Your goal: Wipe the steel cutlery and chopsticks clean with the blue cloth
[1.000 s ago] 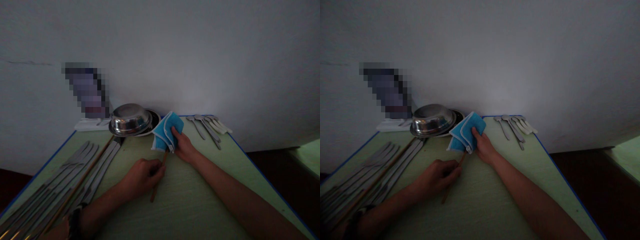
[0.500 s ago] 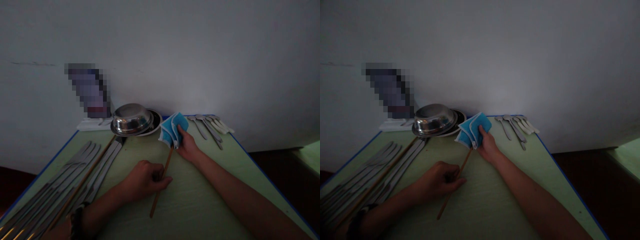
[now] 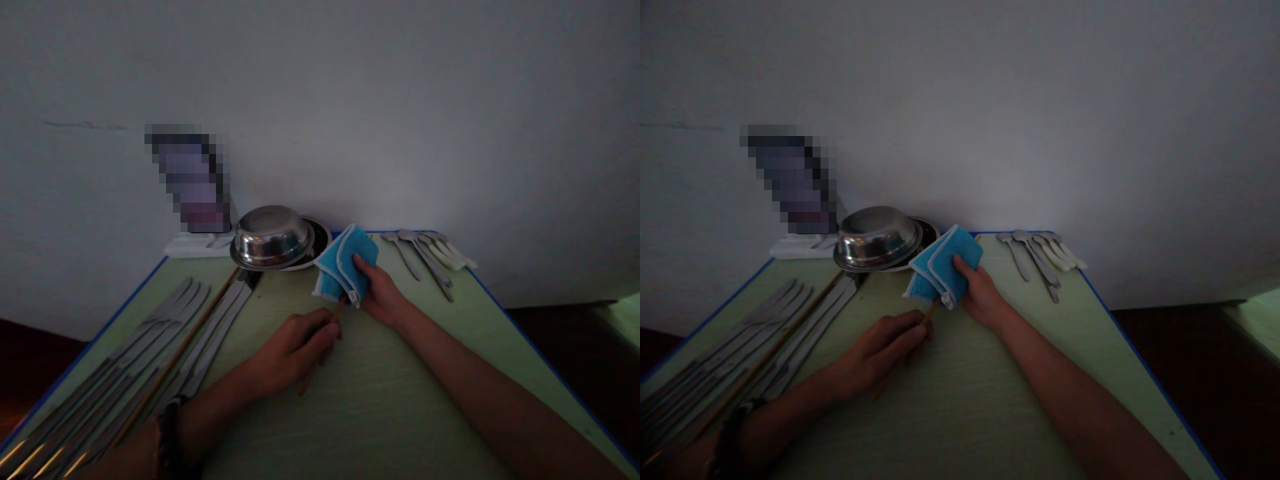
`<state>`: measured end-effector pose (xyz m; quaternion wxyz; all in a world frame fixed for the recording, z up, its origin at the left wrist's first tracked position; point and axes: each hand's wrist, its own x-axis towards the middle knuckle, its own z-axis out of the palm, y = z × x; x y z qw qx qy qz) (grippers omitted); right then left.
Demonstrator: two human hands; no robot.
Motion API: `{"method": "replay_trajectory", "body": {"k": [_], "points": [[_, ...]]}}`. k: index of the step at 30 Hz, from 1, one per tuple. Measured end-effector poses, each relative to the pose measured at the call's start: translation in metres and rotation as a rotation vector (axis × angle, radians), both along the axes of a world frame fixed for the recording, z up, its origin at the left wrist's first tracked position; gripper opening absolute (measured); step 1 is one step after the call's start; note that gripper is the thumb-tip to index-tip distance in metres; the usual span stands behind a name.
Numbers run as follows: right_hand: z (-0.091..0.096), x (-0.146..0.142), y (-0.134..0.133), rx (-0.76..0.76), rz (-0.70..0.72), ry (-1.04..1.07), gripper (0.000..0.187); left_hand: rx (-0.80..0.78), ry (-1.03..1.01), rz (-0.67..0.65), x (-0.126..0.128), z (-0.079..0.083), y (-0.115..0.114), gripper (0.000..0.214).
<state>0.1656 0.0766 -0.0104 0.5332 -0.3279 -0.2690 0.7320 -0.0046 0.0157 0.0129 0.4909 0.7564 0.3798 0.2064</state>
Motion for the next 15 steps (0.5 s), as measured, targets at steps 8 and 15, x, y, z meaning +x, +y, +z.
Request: {"method": "replay_trajectory", "body": {"k": [8, 15], "points": [[0.0006, 0.0006, 0.0012, -0.040, -0.015, 0.040, 0.017, -0.042, -0.031, 0.004, -0.0009, -0.0033, 0.0002, 0.035], [-0.0011, 0.0009, 0.0073, -0.120, -0.101, 0.110, 0.022, 0.105, 0.094, -0.009, 0.0004, -0.0047, 0.0018, 0.033]]}}
